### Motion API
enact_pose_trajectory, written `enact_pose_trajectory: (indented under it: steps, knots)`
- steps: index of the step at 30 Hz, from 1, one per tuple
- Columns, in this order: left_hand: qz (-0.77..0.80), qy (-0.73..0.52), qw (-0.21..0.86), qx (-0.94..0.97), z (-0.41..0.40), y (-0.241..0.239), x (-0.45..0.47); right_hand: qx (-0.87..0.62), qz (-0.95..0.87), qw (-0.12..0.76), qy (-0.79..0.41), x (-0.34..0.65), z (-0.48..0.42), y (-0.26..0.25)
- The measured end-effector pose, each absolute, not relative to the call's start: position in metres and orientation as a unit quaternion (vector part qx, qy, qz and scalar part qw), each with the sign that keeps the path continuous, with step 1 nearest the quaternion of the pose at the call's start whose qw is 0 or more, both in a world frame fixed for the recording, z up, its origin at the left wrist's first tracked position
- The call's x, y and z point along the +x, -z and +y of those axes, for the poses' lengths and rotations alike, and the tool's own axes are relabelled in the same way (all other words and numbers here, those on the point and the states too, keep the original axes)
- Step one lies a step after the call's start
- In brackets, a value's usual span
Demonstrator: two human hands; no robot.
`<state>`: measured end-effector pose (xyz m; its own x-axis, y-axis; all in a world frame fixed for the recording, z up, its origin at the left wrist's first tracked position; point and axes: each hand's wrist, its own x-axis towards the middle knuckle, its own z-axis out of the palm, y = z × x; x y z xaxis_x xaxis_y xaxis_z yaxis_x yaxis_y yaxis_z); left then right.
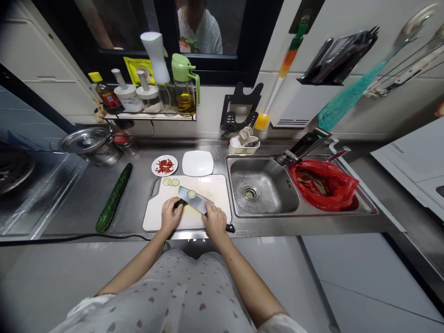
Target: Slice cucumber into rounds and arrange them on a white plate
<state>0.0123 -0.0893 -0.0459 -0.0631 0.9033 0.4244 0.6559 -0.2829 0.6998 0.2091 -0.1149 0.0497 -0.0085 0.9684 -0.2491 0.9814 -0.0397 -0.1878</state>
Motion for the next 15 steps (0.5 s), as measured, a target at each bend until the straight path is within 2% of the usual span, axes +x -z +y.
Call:
enact_pose_trajectory:
  steps: [6,15]
  knots:
    - [0.616,-0.484,0.11,0.612,-0.083,0.028,0.016,0.686,0.716,0.042,0.121,0.214,-0.117,-0.049]
    - [0.545,-0.344,0.132,0.753,-0.059,-0.011,0.038,0.655,0.747,0.058,0.098,0.226,-0.126,-0.059]
